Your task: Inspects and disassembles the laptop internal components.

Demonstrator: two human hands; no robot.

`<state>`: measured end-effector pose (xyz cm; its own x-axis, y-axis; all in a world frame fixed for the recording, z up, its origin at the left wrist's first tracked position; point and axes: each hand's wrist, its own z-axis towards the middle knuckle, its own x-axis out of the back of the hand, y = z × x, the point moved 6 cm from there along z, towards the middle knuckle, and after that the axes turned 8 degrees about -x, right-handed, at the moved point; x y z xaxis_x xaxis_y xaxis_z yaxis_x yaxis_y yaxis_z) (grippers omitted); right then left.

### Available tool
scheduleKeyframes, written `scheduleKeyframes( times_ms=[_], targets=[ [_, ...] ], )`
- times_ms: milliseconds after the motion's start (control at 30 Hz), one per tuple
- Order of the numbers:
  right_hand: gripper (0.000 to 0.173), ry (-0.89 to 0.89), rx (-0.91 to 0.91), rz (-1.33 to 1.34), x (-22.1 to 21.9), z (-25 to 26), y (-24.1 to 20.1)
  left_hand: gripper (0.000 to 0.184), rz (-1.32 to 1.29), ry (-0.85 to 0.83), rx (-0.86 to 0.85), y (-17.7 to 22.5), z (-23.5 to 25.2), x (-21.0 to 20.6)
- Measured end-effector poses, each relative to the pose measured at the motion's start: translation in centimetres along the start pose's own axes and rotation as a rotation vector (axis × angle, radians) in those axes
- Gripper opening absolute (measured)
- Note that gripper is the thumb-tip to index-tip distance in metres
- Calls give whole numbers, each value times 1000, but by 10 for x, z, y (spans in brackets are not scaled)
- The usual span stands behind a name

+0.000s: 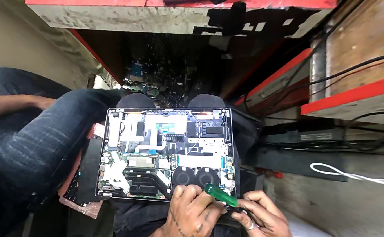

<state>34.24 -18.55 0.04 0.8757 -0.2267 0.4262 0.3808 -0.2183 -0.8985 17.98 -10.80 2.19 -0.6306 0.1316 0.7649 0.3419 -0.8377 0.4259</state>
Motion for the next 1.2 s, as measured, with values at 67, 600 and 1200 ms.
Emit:
scheduleKeyframes(
  times_ms=[67,600,1200],
  targets=[
    [35,-6,9,-54,0,0,-1,16,21,9,7,2,-1,1],
    [30,54,-35,44,-4,3,-3,13,55,-58,-15,3,3,-5],
    [40,259,-35,-107,-31,-10,-7,15,45,-80,44,-4,-6,3]
  ],
)
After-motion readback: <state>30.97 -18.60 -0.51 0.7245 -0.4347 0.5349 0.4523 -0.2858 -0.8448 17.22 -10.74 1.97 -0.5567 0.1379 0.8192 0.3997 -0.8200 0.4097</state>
